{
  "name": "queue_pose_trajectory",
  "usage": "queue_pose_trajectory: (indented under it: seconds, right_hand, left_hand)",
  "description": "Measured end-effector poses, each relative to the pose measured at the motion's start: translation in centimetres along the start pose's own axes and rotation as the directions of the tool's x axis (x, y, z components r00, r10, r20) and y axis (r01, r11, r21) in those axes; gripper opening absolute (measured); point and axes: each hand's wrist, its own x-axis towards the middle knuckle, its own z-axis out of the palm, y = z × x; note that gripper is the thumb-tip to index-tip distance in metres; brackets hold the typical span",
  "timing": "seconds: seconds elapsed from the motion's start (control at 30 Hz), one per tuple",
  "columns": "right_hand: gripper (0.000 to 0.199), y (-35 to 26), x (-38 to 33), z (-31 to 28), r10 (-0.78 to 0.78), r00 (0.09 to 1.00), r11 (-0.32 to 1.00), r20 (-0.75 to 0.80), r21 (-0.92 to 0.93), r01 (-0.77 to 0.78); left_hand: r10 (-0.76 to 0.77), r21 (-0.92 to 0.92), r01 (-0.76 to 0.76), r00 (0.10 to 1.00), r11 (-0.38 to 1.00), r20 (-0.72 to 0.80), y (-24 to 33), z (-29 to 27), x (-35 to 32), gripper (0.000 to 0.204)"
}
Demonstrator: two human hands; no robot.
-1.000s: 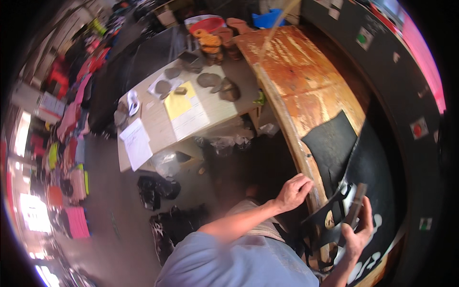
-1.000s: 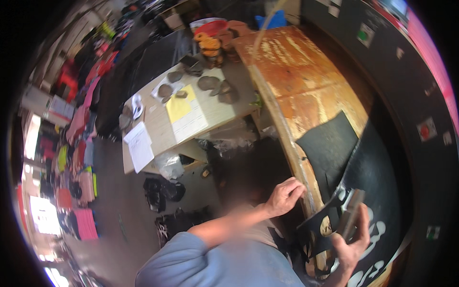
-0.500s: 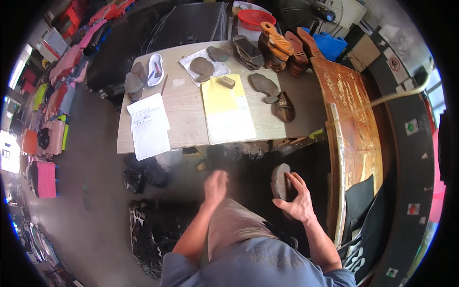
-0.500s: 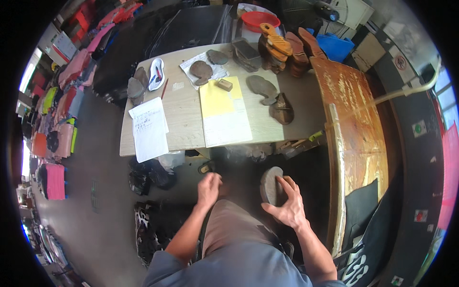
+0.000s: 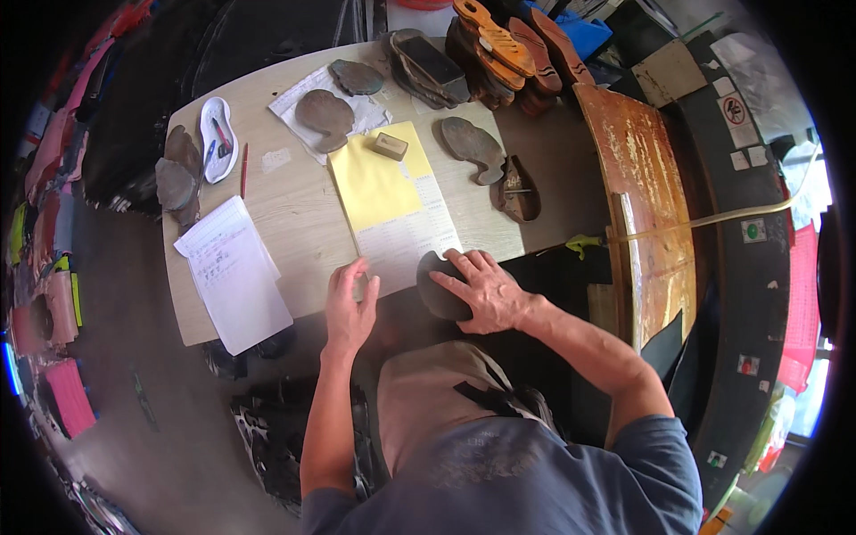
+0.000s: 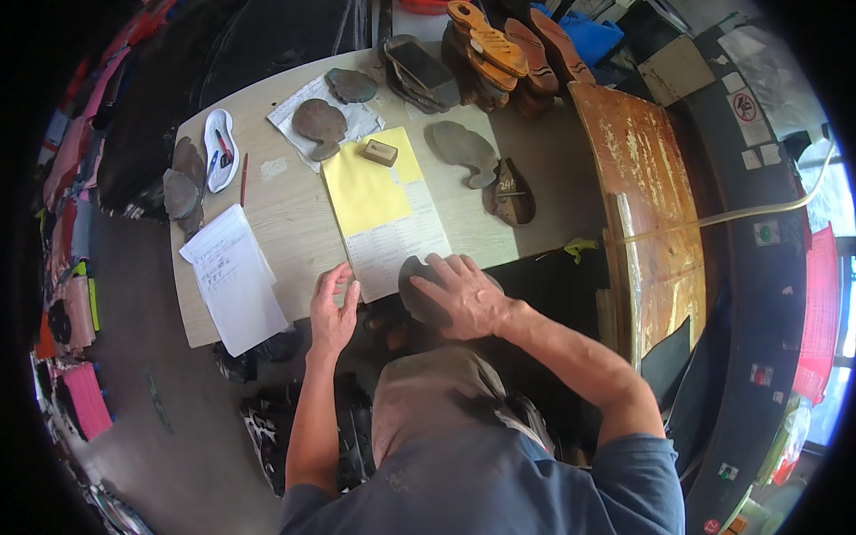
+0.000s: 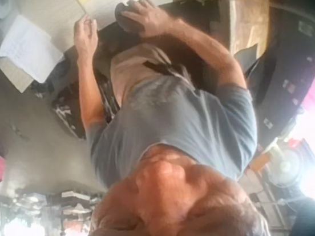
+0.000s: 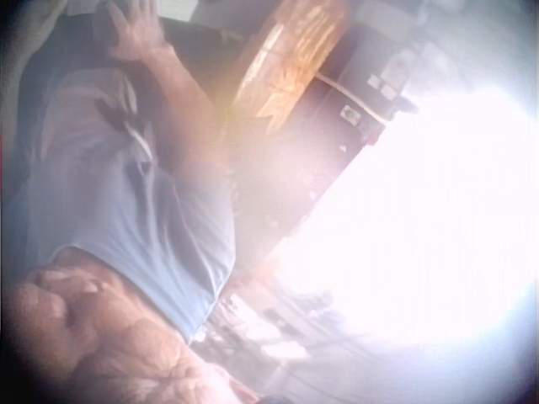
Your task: The person writes on a notepad, then picks up a plastic bag and places it on a stack of materials. They walk through the warehouse, pick up a dark curved object, and place it on a shelf.
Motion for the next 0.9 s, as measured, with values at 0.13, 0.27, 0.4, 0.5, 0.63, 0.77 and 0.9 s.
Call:
queue_pose_trajectory:
  seconds: [0.13,0.27,0.4,0.5,0.63,0.77,0.9]
  right_hand:
    - [0.094,4.6,3.6,-0.7,-0.196,0.975,0.972,0.108,-0.114,0.208]
    - [0.088,8.5,9.0,-0.4,-0.445,0.860,0.853,0.250,-0.174,0.492]
    - [0.073,10.7,14.0,0.7,-0.659,0.673,0.642,0.335,-0.216,0.736]
    - [0.074,12.3,16.7,1.5,-0.738,0.551,0.512,0.389,-0.208,0.833]
    - [0.080,13.5,18.8,2.4,-0.754,0.468,0.442,0.461,-0.170,0.881]
    - [0.085,13.8,18.5,1.9,-0.766,0.511,0.508,0.391,-0.120,0.853]
    - [0.090,16.3,15.7,-0.5,-0.545,0.823,0.838,0.161,0.099,0.536]
  left_hand:
    - [-0.104,0.083,0.113,0.989,0.990,-0.110,-2.2,0.5,0.9,0.035]
    - [-0.163,0.103,0.184,0.969,0.978,-0.186,-3.6,1.1,1.0,0.032]
    - [-0.219,0.123,0.254,0.944,0.959,-0.246,-3.7,2.5,0.6,0.031]
    - [-0.213,0.134,0.257,0.937,0.957,-0.278,-3.7,3.5,0.2,0.031]
    - [-0.159,0.204,0.221,0.946,0.954,-0.283,-3.6,5.0,0.6,0.034]
    - [-0.069,0.246,0.123,0.974,0.961,-0.218,-2.5,7.3,2.3,0.043]
    - [-0.032,0.269,0.072,0.988,0.960,-0.148,-0.8,8.7,4.5,0.061]
